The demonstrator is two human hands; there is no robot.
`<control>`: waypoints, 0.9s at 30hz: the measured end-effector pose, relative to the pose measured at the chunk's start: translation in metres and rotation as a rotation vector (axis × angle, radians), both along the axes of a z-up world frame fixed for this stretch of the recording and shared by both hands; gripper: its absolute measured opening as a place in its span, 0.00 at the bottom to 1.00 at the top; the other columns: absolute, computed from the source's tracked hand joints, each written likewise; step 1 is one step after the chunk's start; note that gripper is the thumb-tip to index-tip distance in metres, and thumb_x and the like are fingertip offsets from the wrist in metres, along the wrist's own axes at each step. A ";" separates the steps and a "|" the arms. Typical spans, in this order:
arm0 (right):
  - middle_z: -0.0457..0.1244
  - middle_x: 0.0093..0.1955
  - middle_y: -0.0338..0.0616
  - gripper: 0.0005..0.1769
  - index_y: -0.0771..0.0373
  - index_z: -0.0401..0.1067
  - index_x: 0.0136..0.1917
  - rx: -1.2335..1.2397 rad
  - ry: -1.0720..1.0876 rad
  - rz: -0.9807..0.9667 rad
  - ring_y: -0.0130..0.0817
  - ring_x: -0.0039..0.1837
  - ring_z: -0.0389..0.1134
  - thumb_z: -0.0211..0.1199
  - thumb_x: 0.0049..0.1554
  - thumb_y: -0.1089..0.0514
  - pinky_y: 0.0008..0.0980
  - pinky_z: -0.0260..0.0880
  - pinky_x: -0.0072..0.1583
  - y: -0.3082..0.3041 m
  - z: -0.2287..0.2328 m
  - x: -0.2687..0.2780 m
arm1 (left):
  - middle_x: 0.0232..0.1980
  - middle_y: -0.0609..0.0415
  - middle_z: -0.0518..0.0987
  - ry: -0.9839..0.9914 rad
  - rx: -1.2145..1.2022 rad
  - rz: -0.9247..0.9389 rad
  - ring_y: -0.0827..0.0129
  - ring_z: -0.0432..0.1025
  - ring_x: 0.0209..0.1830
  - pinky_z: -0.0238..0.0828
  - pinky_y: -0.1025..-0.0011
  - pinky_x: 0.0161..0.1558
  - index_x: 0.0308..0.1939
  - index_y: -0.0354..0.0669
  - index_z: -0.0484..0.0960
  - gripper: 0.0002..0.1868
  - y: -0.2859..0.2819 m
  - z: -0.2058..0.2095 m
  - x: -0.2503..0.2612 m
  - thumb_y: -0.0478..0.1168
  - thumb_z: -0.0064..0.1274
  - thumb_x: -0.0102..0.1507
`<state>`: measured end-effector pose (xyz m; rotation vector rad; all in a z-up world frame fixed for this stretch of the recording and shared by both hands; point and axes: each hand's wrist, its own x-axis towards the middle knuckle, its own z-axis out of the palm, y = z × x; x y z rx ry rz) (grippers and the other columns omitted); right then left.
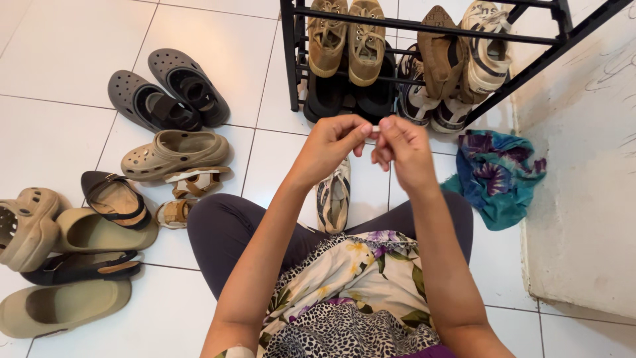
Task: The person sits on the floor and removes the laces from a pair of white sneakers. They then re-lace both shoes by threading the laces through the eyelets and tying them. Finally, the person places the laced shoes onto a nearby shoe rack.
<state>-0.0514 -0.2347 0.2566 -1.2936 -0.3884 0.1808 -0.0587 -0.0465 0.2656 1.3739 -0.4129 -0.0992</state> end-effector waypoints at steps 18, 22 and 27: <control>0.72 0.43 0.54 0.19 0.65 0.81 0.55 -0.970 0.106 -0.233 0.38 0.42 0.73 0.70 0.51 0.55 0.32 0.71 0.49 0.005 -0.344 0.036 | 0.37 0.51 0.87 0.420 0.443 0.648 0.68 0.81 0.32 0.76 0.71 0.40 0.38 0.41 0.90 0.10 -0.014 -0.273 0.019 0.42 0.66 0.56; 0.72 0.45 0.47 0.17 0.69 0.80 0.59 -0.554 0.325 -0.134 0.26 0.44 0.67 0.68 0.56 0.62 0.27 0.67 0.47 -0.012 -0.352 0.039 | 0.38 0.45 0.86 0.323 0.493 0.737 0.57 0.82 0.38 0.76 0.66 0.44 0.37 0.39 0.89 0.09 -0.032 -0.283 0.014 0.40 0.66 0.55; 0.72 0.50 0.42 0.18 0.71 0.77 0.60 -0.297 0.511 -0.050 0.24 0.47 0.70 0.65 0.58 0.64 0.24 0.70 0.51 -0.023 -0.359 0.040 | 0.37 0.41 0.85 0.319 0.644 0.741 0.49 0.80 0.38 0.75 0.61 0.46 0.37 0.41 0.89 0.07 -0.042 -0.277 0.007 0.39 0.62 0.58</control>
